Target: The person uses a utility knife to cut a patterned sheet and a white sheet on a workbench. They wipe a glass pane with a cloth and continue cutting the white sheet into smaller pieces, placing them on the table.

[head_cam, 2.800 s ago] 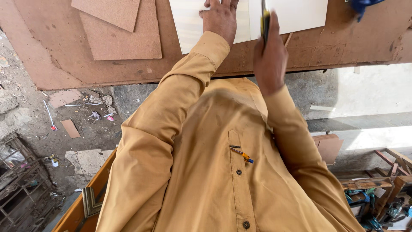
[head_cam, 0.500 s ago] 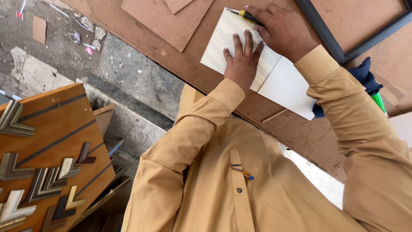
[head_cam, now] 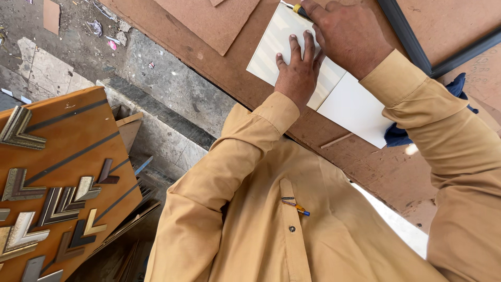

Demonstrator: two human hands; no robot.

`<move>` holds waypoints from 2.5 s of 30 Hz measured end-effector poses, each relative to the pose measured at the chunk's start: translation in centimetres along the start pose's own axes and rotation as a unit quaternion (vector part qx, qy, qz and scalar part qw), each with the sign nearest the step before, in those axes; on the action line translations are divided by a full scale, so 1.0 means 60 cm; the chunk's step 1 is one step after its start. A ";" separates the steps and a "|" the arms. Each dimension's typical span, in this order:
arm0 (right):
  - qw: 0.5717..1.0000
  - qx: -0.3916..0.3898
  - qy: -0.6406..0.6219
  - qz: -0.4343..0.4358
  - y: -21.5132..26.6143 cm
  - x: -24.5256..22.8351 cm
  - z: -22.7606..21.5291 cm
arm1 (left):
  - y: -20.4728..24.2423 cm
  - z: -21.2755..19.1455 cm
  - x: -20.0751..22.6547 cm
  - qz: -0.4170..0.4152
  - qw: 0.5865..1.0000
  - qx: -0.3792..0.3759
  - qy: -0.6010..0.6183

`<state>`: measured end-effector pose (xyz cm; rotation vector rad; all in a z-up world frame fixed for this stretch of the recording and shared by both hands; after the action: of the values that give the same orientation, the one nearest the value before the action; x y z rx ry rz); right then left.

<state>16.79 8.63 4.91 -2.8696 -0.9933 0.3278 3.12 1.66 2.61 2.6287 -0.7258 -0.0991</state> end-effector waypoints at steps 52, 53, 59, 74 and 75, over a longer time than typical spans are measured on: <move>0.992 0.014 -0.121 0.041 0.018 0.009 0.009 | -0.007 0.009 0.003 0.007 1.000 -0.015 -0.022; 0.991 0.021 -0.123 0.040 0.017 0.008 0.009 | -0.008 0.008 0.004 0.006 1.000 -0.017 -0.023; 0.991 0.043 -0.124 0.036 0.017 0.004 0.011 | -0.011 0.003 0.003 0.006 1.000 -0.014 -0.026; 0.998 0.006 -0.067 -0.010 -0.011 -0.017 -0.034 | -0.007 0.017 0.013 0.010 0.997 -0.004 -0.073; 0.998 0.003 -0.068 -0.008 -0.011 -0.014 -0.041 | -0.011 0.018 0.014 0.001 0.998 0.008 -0.067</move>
<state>16.28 8.61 7.56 -2.8642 -1.0352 0.5307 3.98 1.33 1.39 2.6566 -0.7780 -0.2720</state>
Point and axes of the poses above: each hand's wrist, its own y-axis away from the middle knuckle, its own z-axis out of the palm, x = y × z, the point moved 1 cm from there along -y, towards the middle knuckle, and after that the axes turned 5 degrees about x, right-handed, at the moved point
